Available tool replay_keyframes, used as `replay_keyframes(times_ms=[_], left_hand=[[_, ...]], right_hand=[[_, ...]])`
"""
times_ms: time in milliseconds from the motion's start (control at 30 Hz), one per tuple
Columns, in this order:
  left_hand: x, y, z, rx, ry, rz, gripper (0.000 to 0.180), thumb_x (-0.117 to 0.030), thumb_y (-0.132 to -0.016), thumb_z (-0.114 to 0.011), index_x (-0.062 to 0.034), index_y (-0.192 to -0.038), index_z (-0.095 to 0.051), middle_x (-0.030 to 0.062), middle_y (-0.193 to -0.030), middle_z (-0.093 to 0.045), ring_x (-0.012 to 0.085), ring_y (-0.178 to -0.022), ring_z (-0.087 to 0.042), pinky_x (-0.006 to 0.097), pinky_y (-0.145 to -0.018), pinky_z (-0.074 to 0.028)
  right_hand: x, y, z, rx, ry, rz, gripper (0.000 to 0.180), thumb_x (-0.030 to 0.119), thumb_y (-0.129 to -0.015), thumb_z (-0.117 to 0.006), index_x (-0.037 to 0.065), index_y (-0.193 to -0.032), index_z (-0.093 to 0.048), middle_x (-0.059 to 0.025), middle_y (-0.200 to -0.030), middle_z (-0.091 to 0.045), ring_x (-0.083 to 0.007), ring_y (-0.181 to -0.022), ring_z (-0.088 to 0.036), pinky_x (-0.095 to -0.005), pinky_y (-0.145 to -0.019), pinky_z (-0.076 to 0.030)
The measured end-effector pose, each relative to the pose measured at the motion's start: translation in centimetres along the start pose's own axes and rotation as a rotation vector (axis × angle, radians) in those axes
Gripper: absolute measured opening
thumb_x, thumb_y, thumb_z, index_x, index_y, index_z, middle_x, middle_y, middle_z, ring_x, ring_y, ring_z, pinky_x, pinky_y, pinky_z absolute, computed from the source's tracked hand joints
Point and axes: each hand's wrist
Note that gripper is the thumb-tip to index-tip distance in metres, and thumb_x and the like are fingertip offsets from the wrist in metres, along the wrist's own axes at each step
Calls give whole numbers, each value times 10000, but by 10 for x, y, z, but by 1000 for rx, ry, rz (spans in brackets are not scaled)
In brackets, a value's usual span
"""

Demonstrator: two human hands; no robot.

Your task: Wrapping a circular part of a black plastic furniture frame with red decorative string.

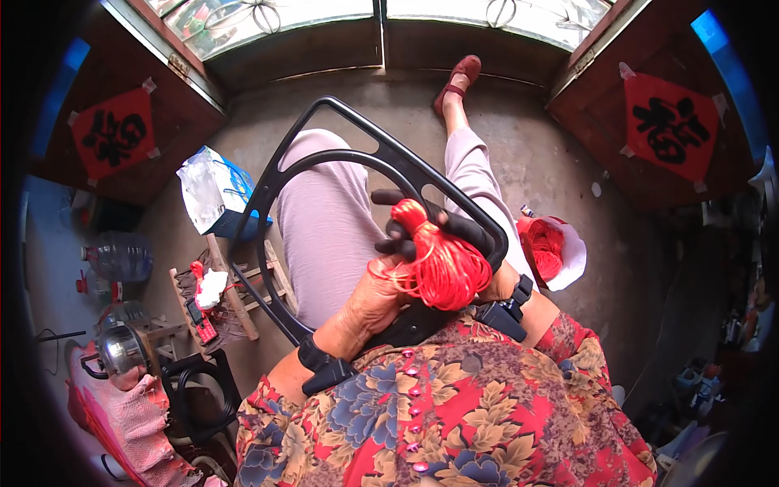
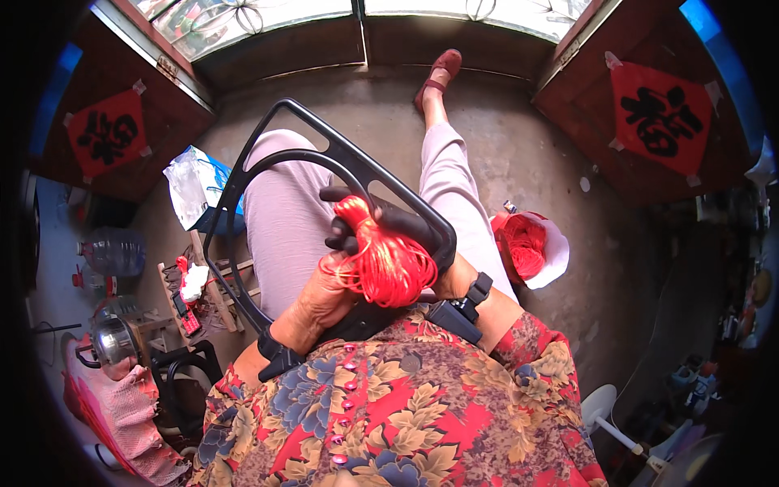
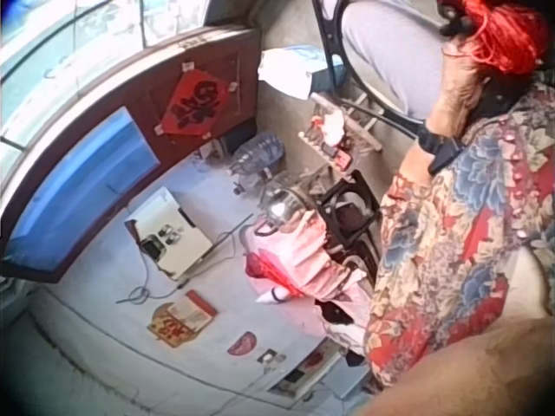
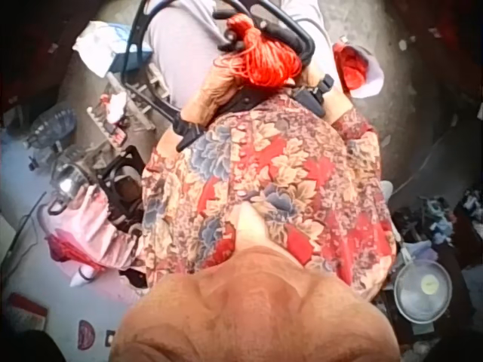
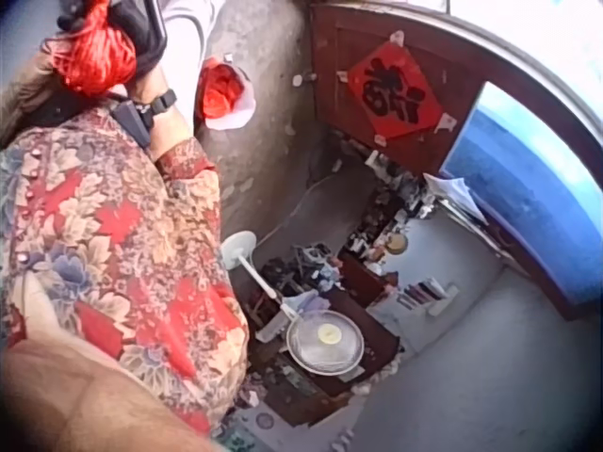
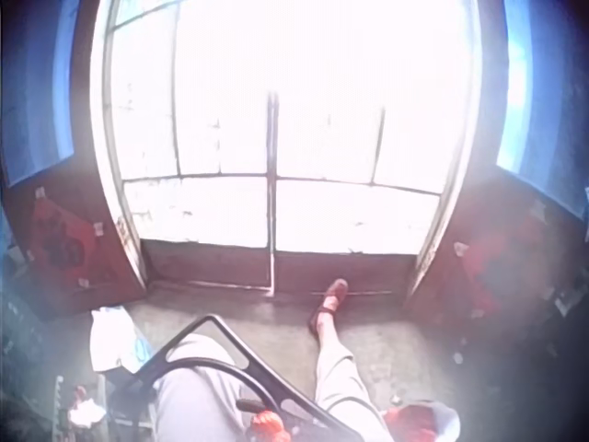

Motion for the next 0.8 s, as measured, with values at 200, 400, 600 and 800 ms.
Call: replay_keyframes(times_ms=[200, 400, 600, 800], left_hand=[[-2, -5, 2, 37, -12, 38, 277, -238, -903, -555, -20, -1072, -577, 48, -915, -639, 135, -761, -644, 266, -682, -546], [-15, -2, -5, 44, -127, 51, 203, -227, -911, -534, -24, -917, -548, 56, -798, -612, 136, -691, -636, 295, -607, -558], [-12, -4, -6, 5, -129, 81, 214, -223, -917, -520, -12, -949, -540, 64, -790, -608, 151, -686, -637, 295, -611, -556], [-11, -3, -12, -4, -82, 68, 217, -233, -915, -523, -32, -996, -508, 99, -758, -615, 177, -638, -638, 304, -573, -551]], right_hand=[[18, 1, 34, -13, 384, 13, 498, 176, -826, -604, -38, -1241, -431, -69, -995, -578, -136, -924, -558, -290, -928, -424], [15, 56, 106, -322, 244, 241, 267, 184, -884, -545, 18, -1093, -547, -65, -1002, -605, -157, -913, -582, -298, -881, -447], [59, 145, 106, -338, -229, 644, 328, 298, -904, -512, 5, -1050, -533, -52, -754, -524, -170, -741, -528, -314, -765, -436], [67, 175, 108, -381, -9, 541, 414, 341, -929, -477, -23, -1125, -503, 2, -674, -444, -83, -539, -433, -268, -588, -426]])
Point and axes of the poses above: each hand's wrist, its own y-axis away from the middle knuckle, its own z-axis out of the back of the hand, x = y × z
